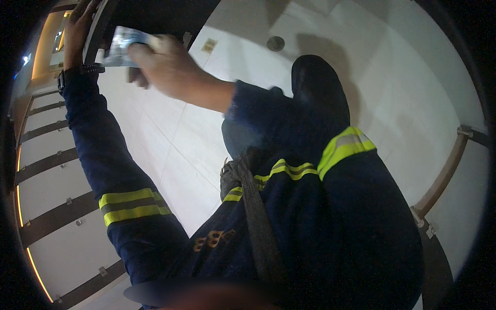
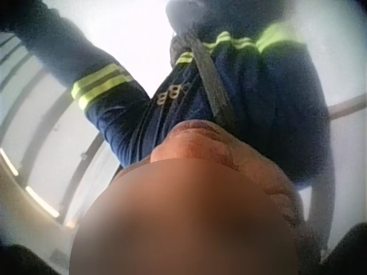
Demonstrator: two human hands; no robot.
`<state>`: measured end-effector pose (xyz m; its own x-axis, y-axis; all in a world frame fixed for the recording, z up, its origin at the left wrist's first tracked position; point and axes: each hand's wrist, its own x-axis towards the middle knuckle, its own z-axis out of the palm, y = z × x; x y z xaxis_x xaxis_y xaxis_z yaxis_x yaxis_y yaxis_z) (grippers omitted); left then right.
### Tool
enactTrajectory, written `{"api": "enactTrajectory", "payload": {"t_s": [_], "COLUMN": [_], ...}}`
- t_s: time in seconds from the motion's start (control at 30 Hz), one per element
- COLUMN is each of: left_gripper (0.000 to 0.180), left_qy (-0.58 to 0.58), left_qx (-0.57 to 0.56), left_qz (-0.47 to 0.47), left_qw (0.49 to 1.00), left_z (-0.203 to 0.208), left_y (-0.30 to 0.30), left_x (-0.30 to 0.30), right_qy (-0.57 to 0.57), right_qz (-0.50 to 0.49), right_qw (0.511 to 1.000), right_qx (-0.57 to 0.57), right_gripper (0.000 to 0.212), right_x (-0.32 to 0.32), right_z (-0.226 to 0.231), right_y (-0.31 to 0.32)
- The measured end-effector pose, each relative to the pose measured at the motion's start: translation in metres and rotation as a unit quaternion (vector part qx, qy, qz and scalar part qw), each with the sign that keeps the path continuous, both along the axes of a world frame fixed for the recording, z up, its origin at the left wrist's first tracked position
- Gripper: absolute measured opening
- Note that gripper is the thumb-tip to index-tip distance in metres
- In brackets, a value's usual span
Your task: The person scrapes the edge of a bathroom sink countertop with a small metal tool, then applies masking tape along the sink's perimeter. The person uses both hands to press the tape into place and smooth it along the curved edge.
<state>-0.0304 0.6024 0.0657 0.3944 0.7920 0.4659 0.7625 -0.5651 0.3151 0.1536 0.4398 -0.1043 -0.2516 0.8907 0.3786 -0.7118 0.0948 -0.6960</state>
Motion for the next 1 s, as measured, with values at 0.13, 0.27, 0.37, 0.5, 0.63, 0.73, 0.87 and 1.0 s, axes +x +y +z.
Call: {"api": "enactTrajectory", "payload": {"t_s": [0.13,0.27,0.37,0.5,0.63,0.73,0.87,1.0], "left_gripper": [0.031,0.032,0.031,0.032,0.034,0.033,0.036,0.038], "left_qy": [0.001,0.017,0.06,0.04,-0.013,0.029,0.019,0.049], "left_qx": [0.017,0.017,0.033,0.011,-0.002,0.041,0.05,0.068], "left_qz": [0.0,0.017,0.001,0.015,0.046,0.016,0.036,0.063], "left_qw": [1.0,1.0,0.998,0.999,0.999,0.999,0.998,0.995], "left_z": [0.0,0.0,0.003,0.002,-0.001,0.003,0.0,0.002], "left_y": [-0.024,-0.006,-0.005,-0.014,-0.017,-0.019,-0.019,-0.04], "left_x": [0.011,0.012,0.01,0.004,0.007,0.003,-0.004,0.018], "right_qy": [0.02,0.035,0.02,-0.205,-0.463,-0.499,-0.581,-0.552], "right_qz": [0.014,-0.006,-0.024,-0.03,0.08,-0.093,-0.095,-0.16], "right_qw": [0.999,0.998,0.999,0.963,0.87,0.84,0.781,0.761], "right_qx": [-0.028,-0.056,-0.014,0.17,0.148,0.192,0.207,0.3], "right_gripper": [0.033,0.033,0.034,0.036,0.039,0.039,0.037,0.046], "right_x": [-0.015,-0.021,-0.026,-0.007,0.076,0.125,0.155,0.159], "right_z": [-0.003,-0.024,-0.012,-0.027,-0.027,-0.035,-0.037,-0.059], "right_y": [-0.01,-0.01,-0.012,-0.01,0.0,0.01,0.063,0.109]}}
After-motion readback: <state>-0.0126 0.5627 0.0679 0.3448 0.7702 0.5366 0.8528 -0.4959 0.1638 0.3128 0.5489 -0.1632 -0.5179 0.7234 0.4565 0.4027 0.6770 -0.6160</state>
